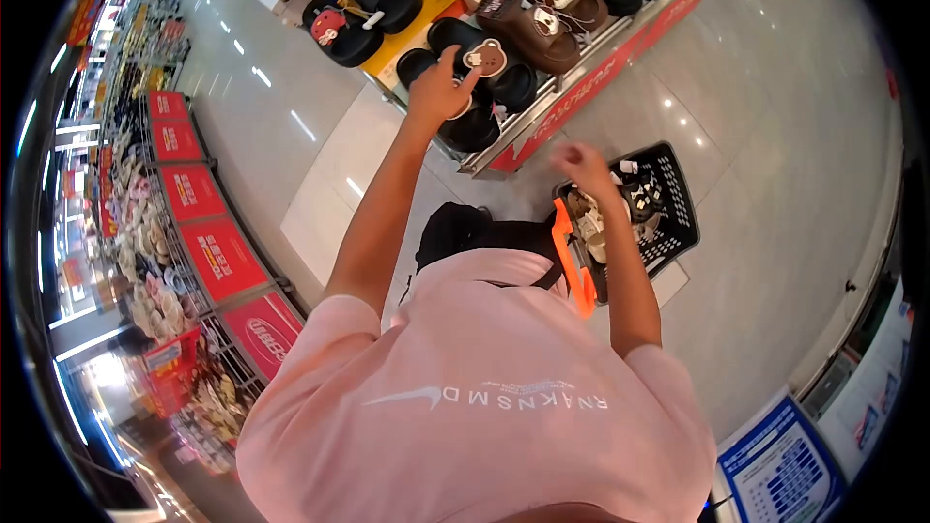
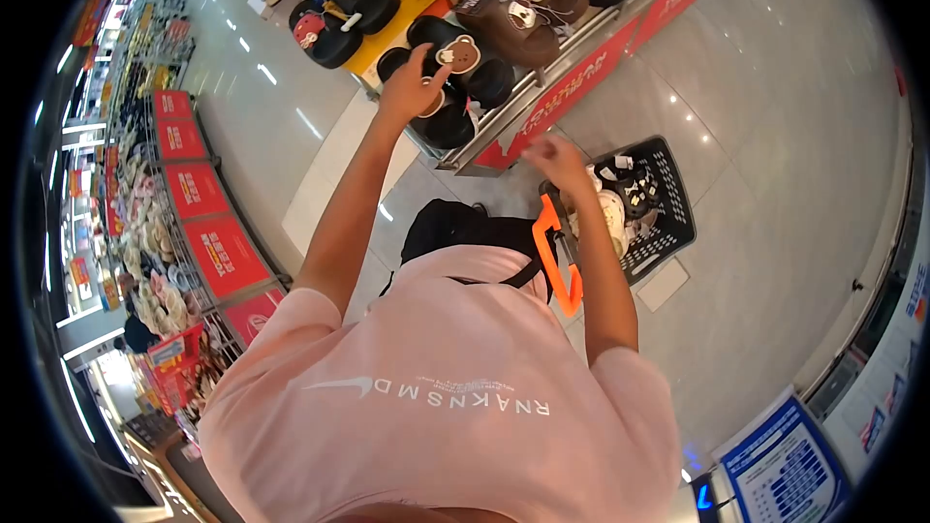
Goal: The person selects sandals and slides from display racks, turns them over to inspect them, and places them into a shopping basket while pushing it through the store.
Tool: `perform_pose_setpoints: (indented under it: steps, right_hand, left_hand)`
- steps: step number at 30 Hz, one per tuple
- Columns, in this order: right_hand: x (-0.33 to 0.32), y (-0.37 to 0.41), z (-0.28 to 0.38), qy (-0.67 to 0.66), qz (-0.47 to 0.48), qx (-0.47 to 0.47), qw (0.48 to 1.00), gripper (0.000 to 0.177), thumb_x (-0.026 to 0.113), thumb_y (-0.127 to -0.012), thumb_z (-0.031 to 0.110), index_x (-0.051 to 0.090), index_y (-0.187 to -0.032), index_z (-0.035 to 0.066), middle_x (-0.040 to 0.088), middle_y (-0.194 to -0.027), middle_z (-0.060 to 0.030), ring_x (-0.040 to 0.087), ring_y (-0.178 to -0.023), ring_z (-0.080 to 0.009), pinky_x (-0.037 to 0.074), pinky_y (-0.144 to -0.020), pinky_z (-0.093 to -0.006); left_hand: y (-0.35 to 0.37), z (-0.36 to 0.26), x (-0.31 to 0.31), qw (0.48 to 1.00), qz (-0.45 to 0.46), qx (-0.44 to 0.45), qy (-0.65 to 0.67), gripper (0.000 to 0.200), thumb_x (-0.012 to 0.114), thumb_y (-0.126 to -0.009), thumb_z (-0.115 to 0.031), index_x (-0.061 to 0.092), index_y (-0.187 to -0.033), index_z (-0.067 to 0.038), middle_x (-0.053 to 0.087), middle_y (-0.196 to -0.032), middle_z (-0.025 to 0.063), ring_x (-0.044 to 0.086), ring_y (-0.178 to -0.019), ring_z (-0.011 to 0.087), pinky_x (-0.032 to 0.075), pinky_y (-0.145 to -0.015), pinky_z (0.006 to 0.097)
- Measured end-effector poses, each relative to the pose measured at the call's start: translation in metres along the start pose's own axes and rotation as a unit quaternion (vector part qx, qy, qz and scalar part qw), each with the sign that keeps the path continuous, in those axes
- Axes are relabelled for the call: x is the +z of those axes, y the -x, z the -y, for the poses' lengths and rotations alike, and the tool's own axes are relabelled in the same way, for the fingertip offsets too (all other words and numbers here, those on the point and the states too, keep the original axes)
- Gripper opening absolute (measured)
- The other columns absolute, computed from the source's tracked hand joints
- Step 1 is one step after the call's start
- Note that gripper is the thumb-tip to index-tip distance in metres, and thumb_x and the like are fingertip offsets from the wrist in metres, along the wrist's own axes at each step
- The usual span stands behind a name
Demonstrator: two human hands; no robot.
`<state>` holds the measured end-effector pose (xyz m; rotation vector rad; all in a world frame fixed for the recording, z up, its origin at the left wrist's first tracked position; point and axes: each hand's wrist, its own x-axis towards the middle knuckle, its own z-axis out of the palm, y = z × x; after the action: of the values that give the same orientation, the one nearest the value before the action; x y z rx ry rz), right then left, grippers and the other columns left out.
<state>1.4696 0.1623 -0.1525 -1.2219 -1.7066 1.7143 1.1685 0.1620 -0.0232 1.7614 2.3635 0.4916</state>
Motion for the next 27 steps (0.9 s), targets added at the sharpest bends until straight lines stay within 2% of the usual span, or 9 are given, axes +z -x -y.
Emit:
perform_pose_setpoints:
  steps: [3,5,6,9,12,14,20,23,27]
  right_hand:
    - [0.056,-0.047,0.035,-0.297,0.053,0.266,0.916,0.035,0.075,-0.087,0.034,0.065,-0.107,0.007,0.067,-0.085,-0.0043,0.063,-0.074,-0.0129,0.048,-0.062,-0.027]
    - [0.075,-0.078,0.007,-0.398,0.088,0.257,0.876,0.034,0.075,-0.086,0.031,0.062,-0.108,0.008,0.066,-0.088,-0.0049,0.062,-0.073,-0.0132,0.048,-0.06,-0.0285]
    - [0.08,-0.086,0.008,-0.447,0.103,0.246,0.854,0.034,0.076,-0.086,0.029,0.06,-0.108,0.008,0.066,-0.089,-0.0052,0.062,-0.073,-0.0134,0.048,-0.059,-0.0293]
    - [0.102,-0.089,0.011,-0.35,-0.046,0.191,0.916,0.034,0.075,-0.087,0.022,0.054,-0.111,0.008,0.065,-0.09,-0.0061,0.061,-0.072,-0.0151,0.048,-0.058,-0.0308]
    - [0.119,-0.082,0.03,-0.332,-0.087,0.198,0.918,0.039,0.074,-0.087,0.017,0.05,-0.115,0.007,0.065,-0.093,-0.0064,0.061,-0.072,-0.0167,0.047,-0.058,-0.0312]
    - [0.124,-0.073,0.033,-0.339,-0.09,0.208,0.913,0.042,0.075,-0.086,0.016,0.048,-0.117,0.007,0.064,-0.092,-0.0057,0.061,-0.072,-0.0172,0.047,-0.058,-0.0313]
    - [0.108,-0.088,0.006,-0.282,-0.08,0.198,0.935,0.062,0.083,-0.077,0.016,0.046,-0.126,0.006,0.063,-0.087,-0.0022,0.055,-0.066,-0.0104,0.043,-0.056,-0.0273]
    - [0.123,-0.052,0.071,-0.209,-0.175,0.112,0.956,0.043,0.086,-0.074,0.016,0.058,-0.105,0.004,0.062,-0.079,-0.0017,0.056,-0.062,-0.0102,0.043,-0.052,-0.0239]
    - [0.132,-0.056,0.068,-0.159,-0.149,0.056,0.975,0.026,0.082,-0.078,0.013,0.061,-0.092,0.009,0.061,-0.076,0.0014,0.052,-0.06,-0.0073,0.041,-0.051,-0.0237]
  left_hand:
    - [-0.025,0.017,0.021,0.999,-0.024,0.02,-0.007,0.047,0.058,-0.093,-0.046,0.06,-0.123,-0.01,0.068,-0.098,0.0182,0.065,-0.093,0.0376,0.052,-0.078,0.0431]
    - [-0.017,0.031,0.039,0.994,-0.088,0.064,0.023,0.045,0.058,-0.093,-0.046,0.062,-0.12,-0.01,0.067,-0.102,0.0159,0.065,-0.095,0.0361,0.051,-0.079,0.043]
    - [-0.013,0.029,0.038,0.995,-0.079,0.031,0.048,0.043,0.058,-0.093,-0.046,0.064,-0.116,-0.01,0.066,-0.105,0.0135,0.064,-0.097,0.0347,0.051,-0.08,0.0425]
    - [-0.011,0.04,0.037,0.994,-0.075,0.028,0.072,0.042,0.058,-0.093,-0.046,0.065,-0.114,-0.01,0.066,-0.105,0.013,0.064,-0.097,0.035,0.051,-0.08,0.0418]
    - [-0.017,0.048,0.036,0.991,-0.091,0.039,0.084,0.042,0.06,-0.092,-0.047,0.065,-0.113,-0.011,0.066,-0.105,0.0111,0.064,-0.094,0.0346,0.053,-0.077,0.0421]
    - [-0.01,0.055,0.046,0.989,-0.095,0.053,0.101,0.042,0.057,-0.091,-0.05,0.064,-0.113,-0.015,0.065,-0.102,0.0096,0.065,-0.089,0.0354,0.053,-0.073,0.0455]
    - [-0.019,0.053,0.035,0.983,-0.094,0.061,0.144,0.042,0.062,-0.089,-0.047,0.067,-0.108,-0.009,0.066,-0.102,0.0111,0.065,-0.092,0.034,0.052,-0.075,0.0428]
    - [-0.01,0.055,0.038,0.983,-0.069,0.046,0.161,0.042,0.063,-0.089,-0.047,0.067,-0.108,-0.009,0.065,-0.102,0.011,0.065,-0.091,0.0345,0.052,-0.075,0.042]
    - [-0.013,0.054,0.037,0.983,-0.07,0.052,0.163,0.043,0.057,-0.091,-0.05,0.065,-0.111,-0.012,0.063,-0.102,0.0091,0.064,-0.091,0.0337,0.051,-0.073,0.0449]
